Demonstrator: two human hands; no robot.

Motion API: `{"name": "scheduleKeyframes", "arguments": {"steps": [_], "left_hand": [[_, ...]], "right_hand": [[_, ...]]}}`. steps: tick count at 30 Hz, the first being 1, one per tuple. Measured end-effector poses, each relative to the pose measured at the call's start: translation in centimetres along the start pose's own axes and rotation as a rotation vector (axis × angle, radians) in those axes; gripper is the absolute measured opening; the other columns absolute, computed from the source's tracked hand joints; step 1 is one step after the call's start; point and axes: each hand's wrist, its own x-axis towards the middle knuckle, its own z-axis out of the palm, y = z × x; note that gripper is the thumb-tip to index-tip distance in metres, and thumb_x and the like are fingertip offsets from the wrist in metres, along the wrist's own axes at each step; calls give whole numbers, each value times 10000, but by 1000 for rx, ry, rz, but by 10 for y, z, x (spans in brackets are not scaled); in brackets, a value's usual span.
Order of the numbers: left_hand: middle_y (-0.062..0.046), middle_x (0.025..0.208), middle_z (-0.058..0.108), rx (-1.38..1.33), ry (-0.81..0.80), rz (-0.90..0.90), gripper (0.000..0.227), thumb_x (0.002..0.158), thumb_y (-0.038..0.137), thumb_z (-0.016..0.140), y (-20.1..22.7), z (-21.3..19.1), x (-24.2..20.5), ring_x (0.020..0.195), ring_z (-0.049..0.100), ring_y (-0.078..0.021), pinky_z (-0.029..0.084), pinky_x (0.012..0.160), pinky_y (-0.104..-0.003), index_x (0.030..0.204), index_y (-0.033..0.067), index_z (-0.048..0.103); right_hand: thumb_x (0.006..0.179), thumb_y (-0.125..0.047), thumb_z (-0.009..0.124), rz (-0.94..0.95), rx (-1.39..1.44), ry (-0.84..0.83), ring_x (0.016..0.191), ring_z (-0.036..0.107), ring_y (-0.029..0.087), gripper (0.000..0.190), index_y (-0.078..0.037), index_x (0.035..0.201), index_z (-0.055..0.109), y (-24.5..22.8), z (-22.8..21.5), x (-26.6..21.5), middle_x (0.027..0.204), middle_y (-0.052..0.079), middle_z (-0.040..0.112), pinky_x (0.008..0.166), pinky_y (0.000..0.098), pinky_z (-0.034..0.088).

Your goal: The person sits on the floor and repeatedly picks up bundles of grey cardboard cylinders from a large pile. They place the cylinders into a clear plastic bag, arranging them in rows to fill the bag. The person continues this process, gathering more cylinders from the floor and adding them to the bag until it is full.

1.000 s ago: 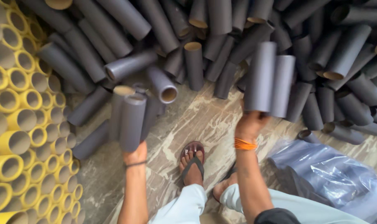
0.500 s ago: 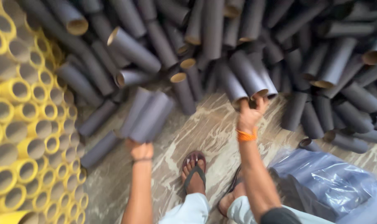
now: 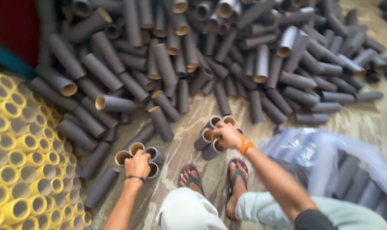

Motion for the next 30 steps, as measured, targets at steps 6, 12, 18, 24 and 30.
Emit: {"name": "scheduleKeyframes", "arguments": {"steps": [6,12,18,24,30], "left_hand": [[-200,903,643,-325,112,376,158,681,78,713,82,-86,39,862,640,-396,510,753,-443,814,6,669],[-42,1130,707,-1182,-212,559,392,808,-120,633,223,-211,53,995,635,-155,504,822,-249,1176,-12,714],[-24,1087,695,-1187,-178,703,378,785,-156,615,258,-199,68,976,634,-72,515,851,-211,1117,-6,717],[-5,784,644,-1066,-84,288,422,845,-139,457,146,-134,42,574,547,-73,427,489,-262,1122,33,725],[-51,744,647,-1002,16,19,374,875,-131,491,67,-105,8,533,552,-130,429,471,-304,1103,27,742]], "right_hand": [[684,-12,659,-182,34,174,1026,621,308,365,-149,1000,779,0,-167,-92,1020,70,650,909,413,525],[796,-28,711,291,490,584,1005,572,206,285,-81,1076,692,-89,-281,-274,1065,38,606,903,349,473],[872,-66,669,416,808,620,990,644,118,402,-30,1272,650,-40,-233,-285,1128,57,678,851,279,529],[911,-102,680,380,1098,437,1052,677,188,439,-2,1334,619,22,-181,-223,1199,125,691,910,343,554],[948,-175,686,298,1312,394,1090,688,256,477,9,1376,586,66,-190,-202,1263,179,678,960,415,566]]}}
